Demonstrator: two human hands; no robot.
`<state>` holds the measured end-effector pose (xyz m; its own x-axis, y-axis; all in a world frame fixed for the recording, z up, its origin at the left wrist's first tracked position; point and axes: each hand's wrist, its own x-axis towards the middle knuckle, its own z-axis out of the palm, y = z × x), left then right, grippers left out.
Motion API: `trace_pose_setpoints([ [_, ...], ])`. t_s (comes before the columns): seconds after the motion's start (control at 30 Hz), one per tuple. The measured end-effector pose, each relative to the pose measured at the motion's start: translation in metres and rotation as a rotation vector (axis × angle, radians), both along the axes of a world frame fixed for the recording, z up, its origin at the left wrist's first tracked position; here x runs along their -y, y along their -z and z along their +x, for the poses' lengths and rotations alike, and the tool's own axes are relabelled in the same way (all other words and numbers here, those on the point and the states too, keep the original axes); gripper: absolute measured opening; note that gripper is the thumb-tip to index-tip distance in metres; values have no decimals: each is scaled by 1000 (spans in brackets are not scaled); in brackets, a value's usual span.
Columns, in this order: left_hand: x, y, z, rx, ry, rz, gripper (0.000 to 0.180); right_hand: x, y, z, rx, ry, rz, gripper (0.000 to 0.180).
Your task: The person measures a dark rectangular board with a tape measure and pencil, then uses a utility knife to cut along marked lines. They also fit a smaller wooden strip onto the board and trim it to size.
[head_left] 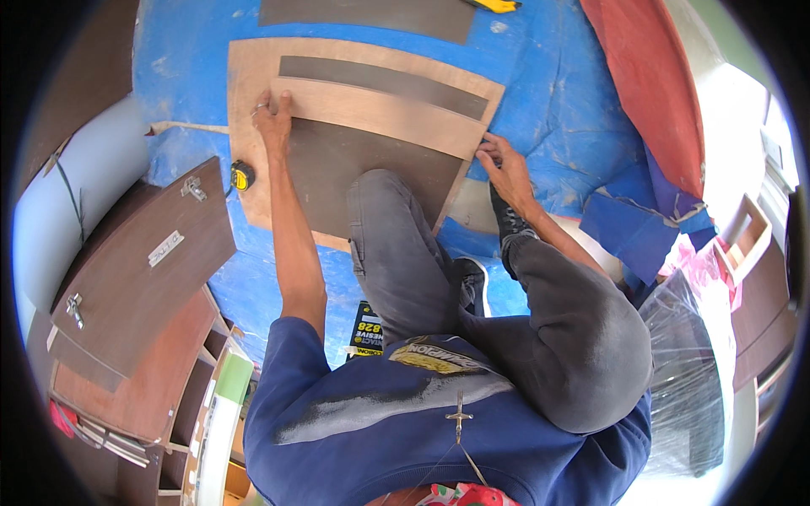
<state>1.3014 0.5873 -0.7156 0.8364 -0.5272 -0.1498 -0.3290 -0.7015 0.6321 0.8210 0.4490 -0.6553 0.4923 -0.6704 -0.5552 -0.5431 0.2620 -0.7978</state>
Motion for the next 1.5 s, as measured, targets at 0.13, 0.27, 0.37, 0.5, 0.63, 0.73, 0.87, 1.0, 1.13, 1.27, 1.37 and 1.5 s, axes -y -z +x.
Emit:
trace_pose_setpoints([
  [0.13,4,-9,-3,-74,1,-44,60,1,-2,1,-14,-9,-28,42],
  [0.27,5,-16,-7,-77,-10,2,60,2,-2,2,-25,-13,-14,43],
  [0.37,6,-14,-5,-104,-12,-10,61,3,-2,1,-25,-9,-10,43],
  [0.5,3,-7,1,-161,-21,-54,62,3,-2,1,-27,-1,-10,42],
  [0.63,-3,0,4,-73,29,-35,62,3,-3,3,-12,18,19,42],
  [0.73,-6,7,6,-90,28,-70,62,4,-2,2,-11,20,26,41],
  [0.87,-7,12,10,-121,38,-69,61,3,1,1,-21,31,54,40],
  [1.0,-5,5,7,13,64,42,61,2,4,2,-14,37,52,39],
  [1.13,1,-7,-4,-42,16,-28,61,2,4,3,-42,21,39,39],
  [1.27,6,-16,-10,-74,-14,-28,62,4,1,2,-29,8,28,39],
  [1.37,7,-18,-9,-44,-1,46,66,4,0,3,-24,15,18,39],
  [1.5,7,-18,-9,-36,-2,45,66,4,1,3,-12,15,13,39],
])
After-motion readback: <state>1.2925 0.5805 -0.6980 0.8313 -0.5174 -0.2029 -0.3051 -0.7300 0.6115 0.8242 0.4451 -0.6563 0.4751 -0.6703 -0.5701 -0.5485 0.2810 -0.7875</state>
